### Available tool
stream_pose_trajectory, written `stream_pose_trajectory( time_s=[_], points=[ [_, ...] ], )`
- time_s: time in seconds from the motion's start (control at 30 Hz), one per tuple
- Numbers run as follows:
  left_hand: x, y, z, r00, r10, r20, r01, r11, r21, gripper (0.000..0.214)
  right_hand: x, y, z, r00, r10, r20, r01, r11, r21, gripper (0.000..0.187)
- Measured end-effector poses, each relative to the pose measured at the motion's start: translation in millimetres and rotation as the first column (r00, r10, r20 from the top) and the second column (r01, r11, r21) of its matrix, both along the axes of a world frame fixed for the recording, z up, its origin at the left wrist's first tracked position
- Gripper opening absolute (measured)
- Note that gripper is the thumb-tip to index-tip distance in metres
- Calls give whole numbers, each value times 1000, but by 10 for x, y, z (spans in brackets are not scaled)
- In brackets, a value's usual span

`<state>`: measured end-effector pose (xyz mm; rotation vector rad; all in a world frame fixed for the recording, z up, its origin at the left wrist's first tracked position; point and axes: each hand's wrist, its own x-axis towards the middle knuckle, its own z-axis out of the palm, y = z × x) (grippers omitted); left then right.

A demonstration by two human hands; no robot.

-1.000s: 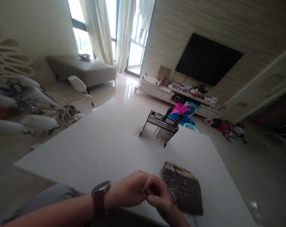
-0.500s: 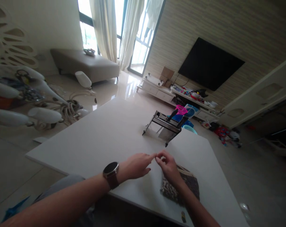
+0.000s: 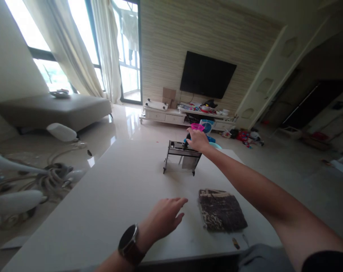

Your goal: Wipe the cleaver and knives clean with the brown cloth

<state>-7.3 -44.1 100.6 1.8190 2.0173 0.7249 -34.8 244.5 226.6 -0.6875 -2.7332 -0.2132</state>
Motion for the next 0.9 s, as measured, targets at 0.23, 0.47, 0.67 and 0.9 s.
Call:
stream_pose_trajectory(
  time_s=[0.23, 0.47, 0.67, 0.9],
  points=[
    [-56, -191, -75, 999, -4, 45, 5, 1000, -18, 41, -151, 80, -75, 998, -54, 44, 57, 996, -66, 27],
    [-28, -276, -159, 990, 34, 138, -11, 987, -159, 39, -189, 210, 46, 965, 2, -261, -34, 993, -117, 35],
    [109, -272, -152, 974, 57, 219, -21, 987, -161, 33, 36, 160, 566, 732, 256, -632, -268, 960, 78, 39],
    [160, -287, 119, 907, 110, 406, -100, 994, -45, 33, 948, -795, 859, 619, 539, -571, -484, 835, 262, 34]
  ],
)
